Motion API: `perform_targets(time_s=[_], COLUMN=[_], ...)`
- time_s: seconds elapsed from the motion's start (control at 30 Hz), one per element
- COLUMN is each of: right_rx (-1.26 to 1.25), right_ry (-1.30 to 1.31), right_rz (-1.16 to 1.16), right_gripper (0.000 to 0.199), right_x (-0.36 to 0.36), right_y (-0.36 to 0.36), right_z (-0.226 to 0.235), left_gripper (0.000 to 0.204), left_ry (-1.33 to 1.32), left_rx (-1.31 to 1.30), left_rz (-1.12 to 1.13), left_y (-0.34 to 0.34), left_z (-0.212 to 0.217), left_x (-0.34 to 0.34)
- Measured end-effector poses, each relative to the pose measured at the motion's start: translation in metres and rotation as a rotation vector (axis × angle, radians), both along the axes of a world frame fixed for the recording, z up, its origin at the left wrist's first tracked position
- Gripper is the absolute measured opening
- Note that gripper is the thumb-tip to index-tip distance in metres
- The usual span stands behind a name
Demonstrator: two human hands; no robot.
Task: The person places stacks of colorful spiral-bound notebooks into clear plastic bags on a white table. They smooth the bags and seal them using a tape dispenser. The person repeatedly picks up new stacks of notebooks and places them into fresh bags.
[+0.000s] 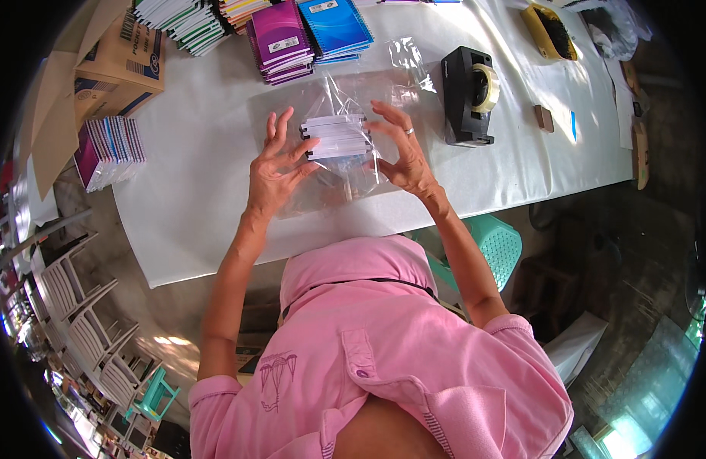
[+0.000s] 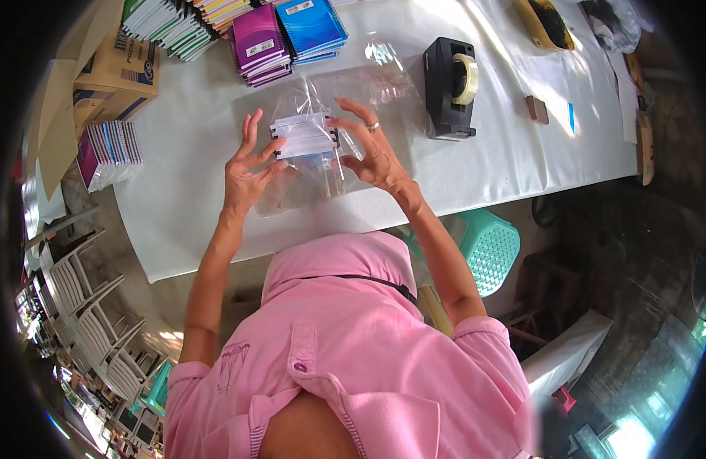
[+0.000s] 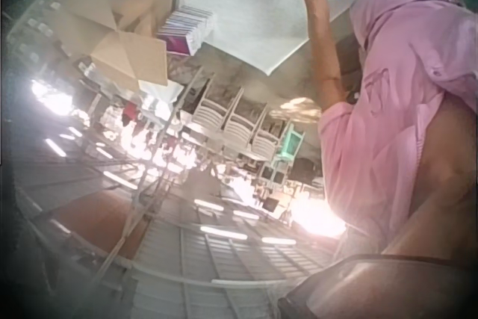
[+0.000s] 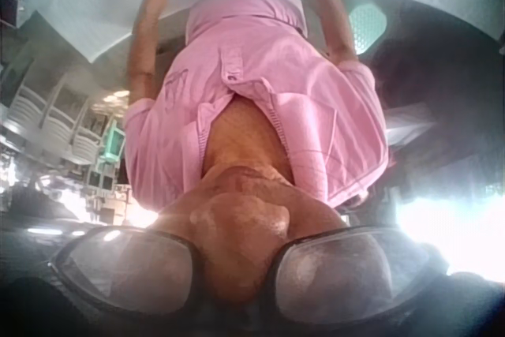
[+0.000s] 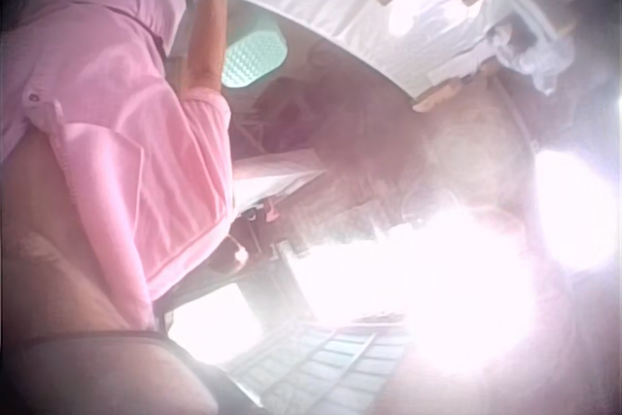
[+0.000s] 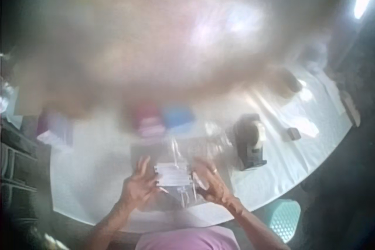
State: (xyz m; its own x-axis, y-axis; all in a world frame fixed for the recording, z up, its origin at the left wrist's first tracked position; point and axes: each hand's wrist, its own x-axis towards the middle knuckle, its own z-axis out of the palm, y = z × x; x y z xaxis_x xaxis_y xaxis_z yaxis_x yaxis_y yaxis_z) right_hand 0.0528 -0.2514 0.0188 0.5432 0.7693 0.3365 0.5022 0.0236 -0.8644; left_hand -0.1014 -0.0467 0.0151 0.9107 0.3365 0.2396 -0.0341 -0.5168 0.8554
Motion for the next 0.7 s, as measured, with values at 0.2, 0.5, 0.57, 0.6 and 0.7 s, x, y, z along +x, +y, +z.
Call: perform_targets(time_s=[0.2,0.5,0.57,0.6,0.7], right_rx=[-0.072,0.036,0.018,0.042,0.043], right_ry=[-0.571,0.092,0.102,0.074,0.109], right_rz=[0.187,-0.037,-0.016,-0.004,-0.053], right_gripper=[0.039,0.049,0.055,0.061,0.059], right_x=[0.021,0.023,0.009,0.005,-0.004], right_y=[0.017,-0.013,-0.002,0.005,0.012], right_z=[0.059,-0.010,-0.019,-0.021,-0.020], left_gripper=[0.053,0.053,0.050,0.049,0.045], left_ry=[0.006,-0.044,-0.051,-0.069,-0.175], left_rx=[0.156,0.097,0.145,0.169,0.066], left_rz=[-0.095,-0.062,-0.038,-0.029,0.012], left_y=[0.009,0.002,-0.002,-0.005,-0.015], left_z=[0.003,0.005,0.003,0.003,0.011], left_x=[0.013,0.014,0.015,0.019,0.023])
